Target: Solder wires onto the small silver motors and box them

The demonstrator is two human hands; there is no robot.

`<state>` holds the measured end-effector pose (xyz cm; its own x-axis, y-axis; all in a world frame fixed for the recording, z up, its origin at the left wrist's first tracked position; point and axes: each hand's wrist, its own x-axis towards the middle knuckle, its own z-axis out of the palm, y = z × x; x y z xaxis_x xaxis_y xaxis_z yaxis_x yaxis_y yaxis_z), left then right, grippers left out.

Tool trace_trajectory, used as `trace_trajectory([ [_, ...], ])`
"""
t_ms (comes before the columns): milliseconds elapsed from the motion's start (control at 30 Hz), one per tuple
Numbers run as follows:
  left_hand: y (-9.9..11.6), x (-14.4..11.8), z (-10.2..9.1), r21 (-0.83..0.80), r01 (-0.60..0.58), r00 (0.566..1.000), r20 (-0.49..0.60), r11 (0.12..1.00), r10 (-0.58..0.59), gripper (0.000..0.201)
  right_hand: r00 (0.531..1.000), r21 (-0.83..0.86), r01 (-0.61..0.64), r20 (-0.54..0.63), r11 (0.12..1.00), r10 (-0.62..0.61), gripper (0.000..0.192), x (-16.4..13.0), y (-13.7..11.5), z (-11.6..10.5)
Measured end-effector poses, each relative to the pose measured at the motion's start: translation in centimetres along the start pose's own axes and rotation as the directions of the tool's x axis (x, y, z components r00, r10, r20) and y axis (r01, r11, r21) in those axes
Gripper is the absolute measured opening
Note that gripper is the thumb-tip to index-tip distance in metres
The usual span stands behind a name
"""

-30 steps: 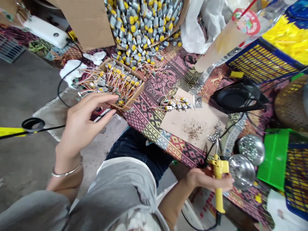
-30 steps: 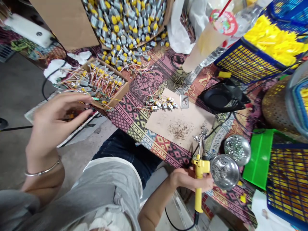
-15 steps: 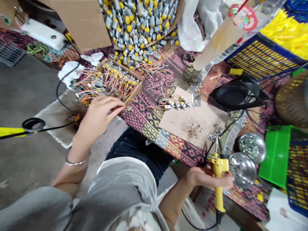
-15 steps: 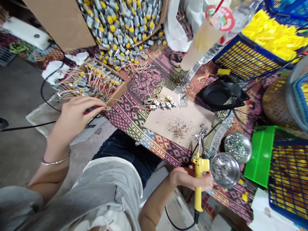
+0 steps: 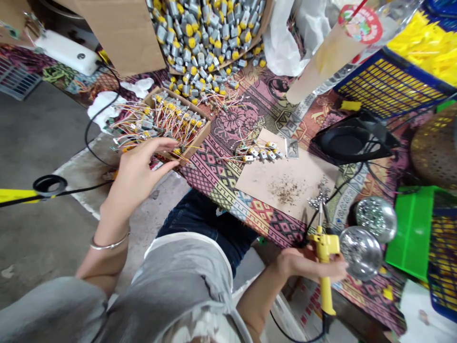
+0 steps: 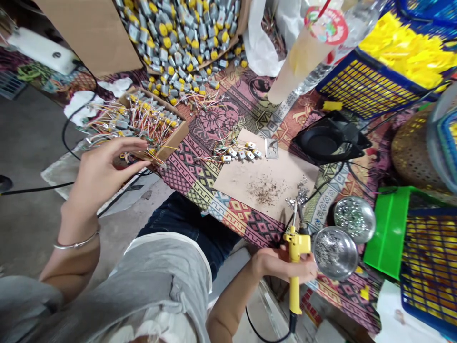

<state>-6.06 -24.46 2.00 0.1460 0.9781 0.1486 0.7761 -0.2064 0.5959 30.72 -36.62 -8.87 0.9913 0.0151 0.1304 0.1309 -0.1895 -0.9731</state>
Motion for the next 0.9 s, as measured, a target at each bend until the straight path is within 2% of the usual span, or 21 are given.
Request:
trace_trajectory([
  [67,-0.2,0.1,-0.2,0.065,-0.026,1.000,0.011,0.998,0.025,0.032,0.982,0.172,0.118,-0.168,0.978,-0.089,0.036,-0.1,0.2,0.1],
  [100,-0.3,0.2,-0.3,0.095,-0.042,0.999,0.019,0.995,0.040,0.027,0.975,0.235,0.152,-0.197,0.960,-0.106,0.033,-0.2,0.3,0.2],
  [233,-0.5,0.3,-0.3,0.137,-0.075,0.997,0.016,0.988,0.074,0.017,0.975,0.303,0.166,-0.192,0.938,-0.110,0.032,-0.1,0.8,0.4],
  [400,-1.0,1.1,0.1,0.212,-0.083,0.995,0.064,0.974,0.071,0.028,0.971,0.270,0.165,-0.215,0.949,-0.107,0.037,0.2,0.9,0.4],
  [633,-2.1,2.5,0.6,0.275,-0.142,0.977,0.191,0.951,0.091,0.034,0.983,0.199,0.076,-0.179,0.977,-0.040,0.034,-0.4,0.0,0.2],
  [800,-1.7,3.1,0.4,0.324,-0.131,0.966,0.254,0.937,0.047,0.033,0.985,0.200,0.074,-0.167,0.977,-0.040,0.035,-0.4,0.0,0.1],
  [900,-1.1,3.3,0.1,0.310,-0.098,0.969,0.246,0.946,0.020,0.032,0.983,0.198,0.084,-0.177,0.977,-0.049,0.036,-0.3,0.0,0.2],
])
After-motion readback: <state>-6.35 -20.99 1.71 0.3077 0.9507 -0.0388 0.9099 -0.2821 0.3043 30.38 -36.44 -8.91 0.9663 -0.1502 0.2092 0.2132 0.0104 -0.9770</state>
